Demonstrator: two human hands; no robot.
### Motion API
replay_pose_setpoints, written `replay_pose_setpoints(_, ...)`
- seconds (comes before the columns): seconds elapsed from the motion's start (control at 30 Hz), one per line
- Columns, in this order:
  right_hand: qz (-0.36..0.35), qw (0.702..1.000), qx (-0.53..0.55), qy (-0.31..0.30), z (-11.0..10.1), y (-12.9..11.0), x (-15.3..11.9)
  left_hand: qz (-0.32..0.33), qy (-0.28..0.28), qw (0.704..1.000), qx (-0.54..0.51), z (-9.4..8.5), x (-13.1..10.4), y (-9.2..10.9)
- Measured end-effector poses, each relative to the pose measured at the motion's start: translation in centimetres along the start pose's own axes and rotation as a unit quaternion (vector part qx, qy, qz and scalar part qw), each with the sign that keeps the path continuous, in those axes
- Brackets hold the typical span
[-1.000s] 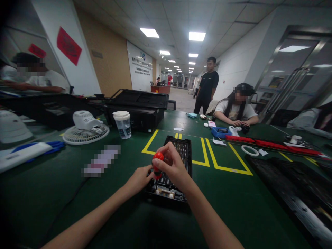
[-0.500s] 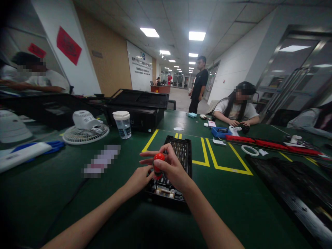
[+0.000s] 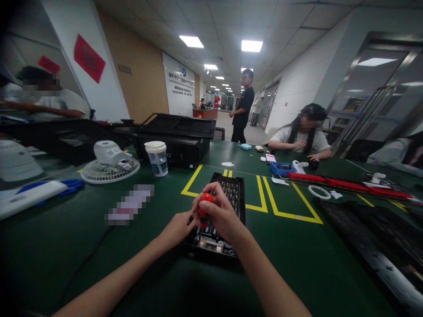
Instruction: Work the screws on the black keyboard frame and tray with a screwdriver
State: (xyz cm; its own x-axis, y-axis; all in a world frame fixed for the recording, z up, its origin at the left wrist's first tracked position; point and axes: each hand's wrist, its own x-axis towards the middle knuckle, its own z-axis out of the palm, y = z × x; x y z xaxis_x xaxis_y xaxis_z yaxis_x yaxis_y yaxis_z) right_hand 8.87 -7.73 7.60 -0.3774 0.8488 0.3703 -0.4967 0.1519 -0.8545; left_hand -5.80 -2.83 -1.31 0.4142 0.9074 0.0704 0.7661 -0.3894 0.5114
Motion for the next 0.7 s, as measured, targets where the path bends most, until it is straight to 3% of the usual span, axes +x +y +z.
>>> replay_pose_setpoints(0.7, -0.002, 0.999, 0.027, 0.047, -0.12, 0.13, 0.54, -0.011, -0.005, 1.0, -0.003, 0.09, 0.11, -0.08)
